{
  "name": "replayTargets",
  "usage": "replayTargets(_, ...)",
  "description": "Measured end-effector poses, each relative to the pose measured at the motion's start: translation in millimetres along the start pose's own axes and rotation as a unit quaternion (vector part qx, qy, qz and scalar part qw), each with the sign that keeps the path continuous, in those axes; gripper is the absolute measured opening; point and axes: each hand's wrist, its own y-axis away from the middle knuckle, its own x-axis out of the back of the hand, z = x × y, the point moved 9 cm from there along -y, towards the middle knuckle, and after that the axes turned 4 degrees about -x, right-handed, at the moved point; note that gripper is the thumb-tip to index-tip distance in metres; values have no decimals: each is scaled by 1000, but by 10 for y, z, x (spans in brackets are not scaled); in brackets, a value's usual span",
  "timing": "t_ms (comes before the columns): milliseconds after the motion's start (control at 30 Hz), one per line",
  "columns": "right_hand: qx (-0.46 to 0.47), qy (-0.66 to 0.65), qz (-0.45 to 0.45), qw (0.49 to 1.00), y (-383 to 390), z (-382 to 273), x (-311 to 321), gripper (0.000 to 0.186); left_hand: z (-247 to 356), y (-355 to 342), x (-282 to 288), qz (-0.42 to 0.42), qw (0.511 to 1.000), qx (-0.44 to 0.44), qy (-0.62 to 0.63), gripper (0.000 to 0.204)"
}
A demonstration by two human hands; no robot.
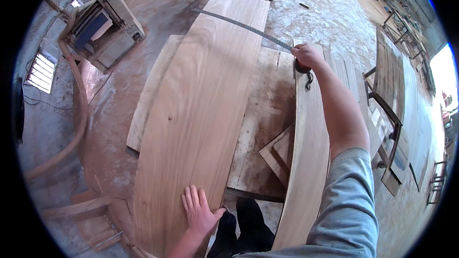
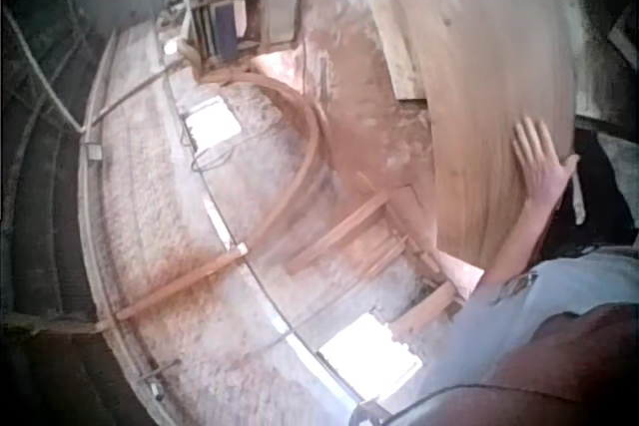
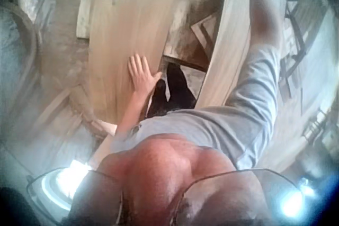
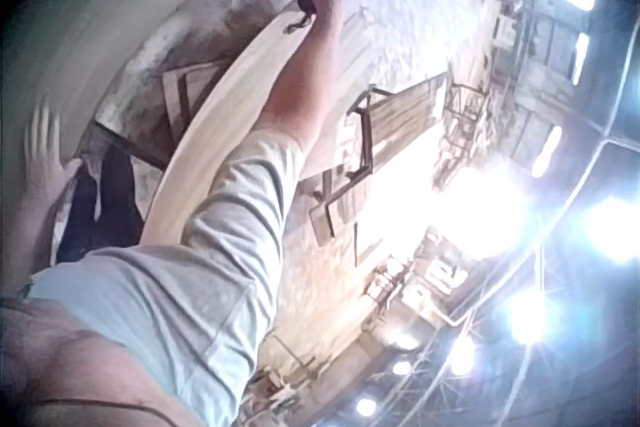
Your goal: The person uses a jointer machine to smooth the edges of wooden boards, then uses a tape measure to check the length of boards on a table, and finally processes more boards through the jointer.
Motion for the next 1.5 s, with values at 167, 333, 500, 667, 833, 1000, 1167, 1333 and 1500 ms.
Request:
replayTargets(167, -10, 44, -57, 997, -335, -7, 98, 34, 14, -31, -95, -18, 999, 1, -47, 93)
replayTargets(333, -12, 55, -43, 997, -643, 287, 260, 30, 19, -32, -130, 3, 998, -10, -67, 92)
replayTargets(500, -29, 160, -25, 986, -765, 183, 351, 30, 79, -89, -61, 24, 996, -17, -88, 90)
replayTargets(667, -76, 297, 28, 951, -647, -77, 416, 27, 106, -77, -89, 14, 996, -20, -90, 87)
replayTargets(833, -73, 371, 51, 924, -622, -364, 400, 26, 190, -144, 23, 3, 996, -13, -89, 87)
replayTargets(1000, -51, 397, 24, 916, -799, -420, 267, 26, 191, -151, 37, 11, 996, -8, -92, 86)
replayTargets(1167, -56, 424, 8, 904, -836, -546, 111, 19, 193, -155, 33, -14, 995, 5, -101, 87)
replayTargets(1333, -56, 405, 25, 912, -1009, -712, -54, 21, 183, -171, 18, -18, 996, 10, -88, 89)
replayTargets(1500, -84, 398, -20, 914, -951, -915, -179, 23, 186, -171, 38, -18, 996, 16, -82, 89)
